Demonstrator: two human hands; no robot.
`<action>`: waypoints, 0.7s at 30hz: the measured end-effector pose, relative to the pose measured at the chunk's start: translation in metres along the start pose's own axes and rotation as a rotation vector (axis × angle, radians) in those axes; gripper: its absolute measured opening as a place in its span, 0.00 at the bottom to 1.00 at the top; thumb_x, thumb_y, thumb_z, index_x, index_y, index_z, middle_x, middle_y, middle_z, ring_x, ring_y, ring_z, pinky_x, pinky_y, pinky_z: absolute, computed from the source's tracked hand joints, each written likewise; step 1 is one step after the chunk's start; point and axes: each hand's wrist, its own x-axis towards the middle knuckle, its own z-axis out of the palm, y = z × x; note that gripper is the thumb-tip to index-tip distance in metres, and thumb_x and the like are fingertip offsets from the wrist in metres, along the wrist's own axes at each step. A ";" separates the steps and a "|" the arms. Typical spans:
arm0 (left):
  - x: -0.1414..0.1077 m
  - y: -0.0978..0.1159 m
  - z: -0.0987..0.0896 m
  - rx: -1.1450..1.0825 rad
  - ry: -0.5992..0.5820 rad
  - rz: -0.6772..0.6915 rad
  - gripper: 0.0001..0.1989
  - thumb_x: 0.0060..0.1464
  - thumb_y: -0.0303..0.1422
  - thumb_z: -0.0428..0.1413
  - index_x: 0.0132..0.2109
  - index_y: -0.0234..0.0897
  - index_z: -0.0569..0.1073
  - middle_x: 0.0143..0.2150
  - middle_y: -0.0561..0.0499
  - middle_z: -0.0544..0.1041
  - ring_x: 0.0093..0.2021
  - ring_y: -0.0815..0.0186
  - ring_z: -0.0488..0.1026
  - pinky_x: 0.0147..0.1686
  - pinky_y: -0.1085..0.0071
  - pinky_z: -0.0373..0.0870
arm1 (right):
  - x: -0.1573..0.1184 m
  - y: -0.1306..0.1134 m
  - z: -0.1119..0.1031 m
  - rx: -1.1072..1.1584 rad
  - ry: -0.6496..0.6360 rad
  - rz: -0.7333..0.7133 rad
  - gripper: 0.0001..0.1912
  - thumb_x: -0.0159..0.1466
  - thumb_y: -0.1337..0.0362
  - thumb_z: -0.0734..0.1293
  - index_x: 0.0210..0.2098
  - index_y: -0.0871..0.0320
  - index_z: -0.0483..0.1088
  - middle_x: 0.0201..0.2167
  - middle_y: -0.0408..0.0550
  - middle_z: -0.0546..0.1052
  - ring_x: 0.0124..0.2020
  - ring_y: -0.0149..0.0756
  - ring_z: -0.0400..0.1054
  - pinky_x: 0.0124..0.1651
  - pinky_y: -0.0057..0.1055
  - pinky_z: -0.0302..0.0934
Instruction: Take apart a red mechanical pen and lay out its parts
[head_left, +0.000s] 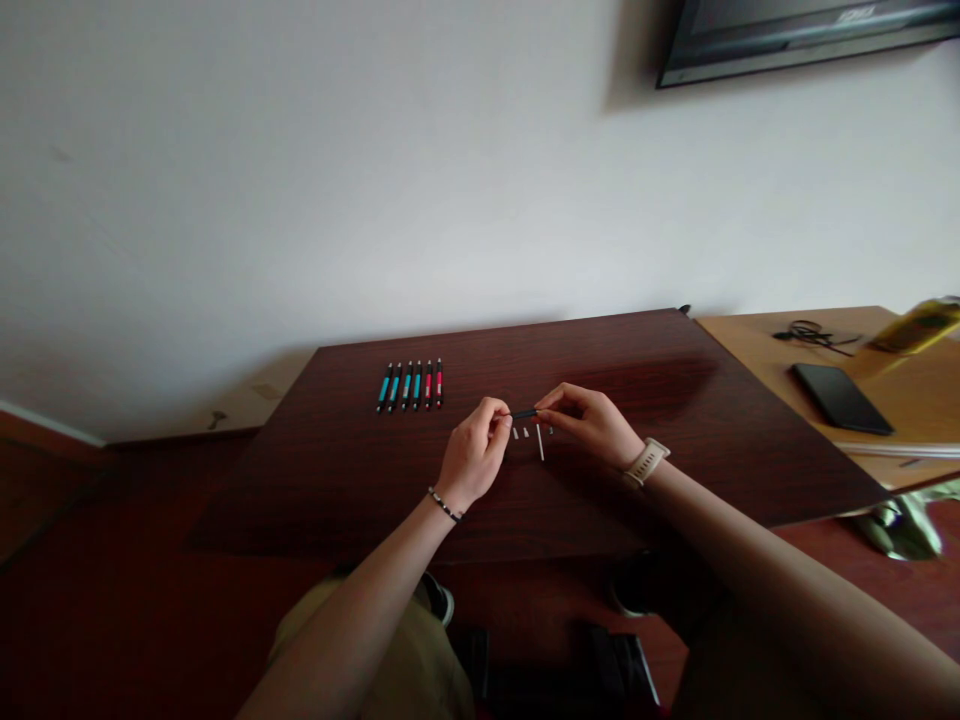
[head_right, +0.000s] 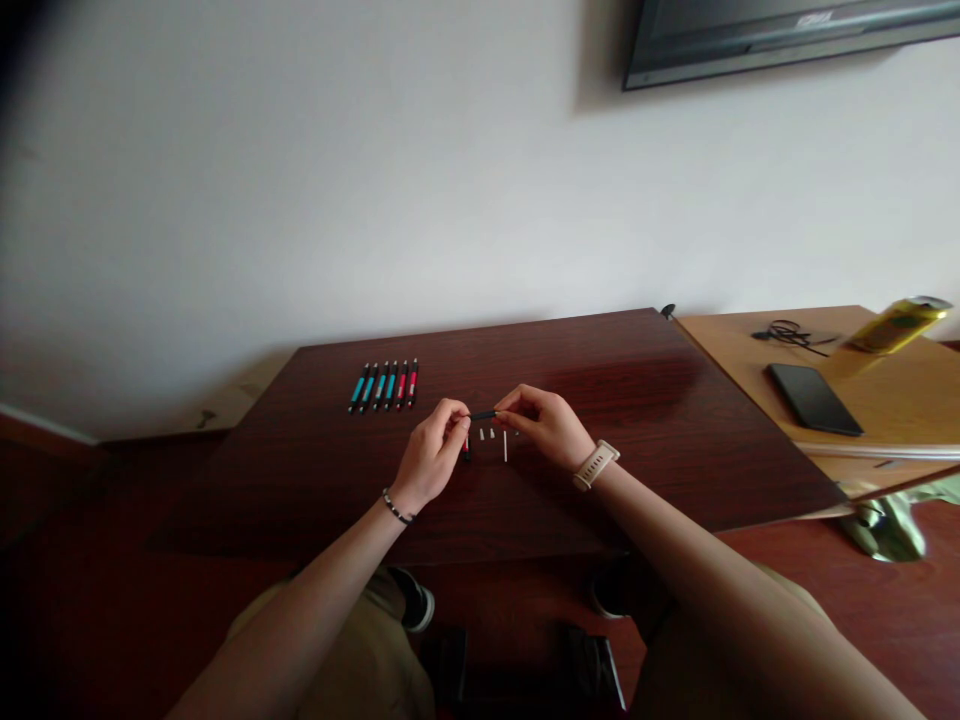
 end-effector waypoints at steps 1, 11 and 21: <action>0.000 0.000 0.000 0.008 0.002 0.008 0.08 0.72 0.38 0.48 0.45 0.42 0.69 0.37 0.52 0.78 0.37 0.64 0.75 0.39 0.70 0.67 | 0.000 0.000 0.000 -0.001 -0.001 0.000 0.14 0.66 0.50 0.72 0.40 0.54 0.78 0.39 0.50 0.84 0.42 0.44 0.78 0.47 0.39 0.73; 0.000 0.000 0.002 0.020 -0.001 0.001 0.09 0.72 0.39 0.48 0.43 0.41 0.68 0.35 0.53 0.76 0.35 0.65 0.74 0.38 0.71 0.66 | -0.001 0.000 0.000 -0.012 -0.004 0.008 0.13 0.66 0.50 0.73 0.39 0.54 0.77 0.39 0.50 0.83 0.42 0.43 0.78 0.46 0.38 0.72; 0.001 0.000 0.003 0.082 0.027 -0.024 0.20 0.74 0.42 0.44 0.32 0.41 0.65 0.27 0.53 0.72 0.29 0.65 0.71 0.33 0.70 0.60 | -0.001 -0.002 0.001 -0.004 -0.024 -0.007 0.13 0.66 0.51 0.72 0.40 0.54 0.78 0.40 0.50 0.83 0.42 0.44 0.77 0.47 0.40 0.72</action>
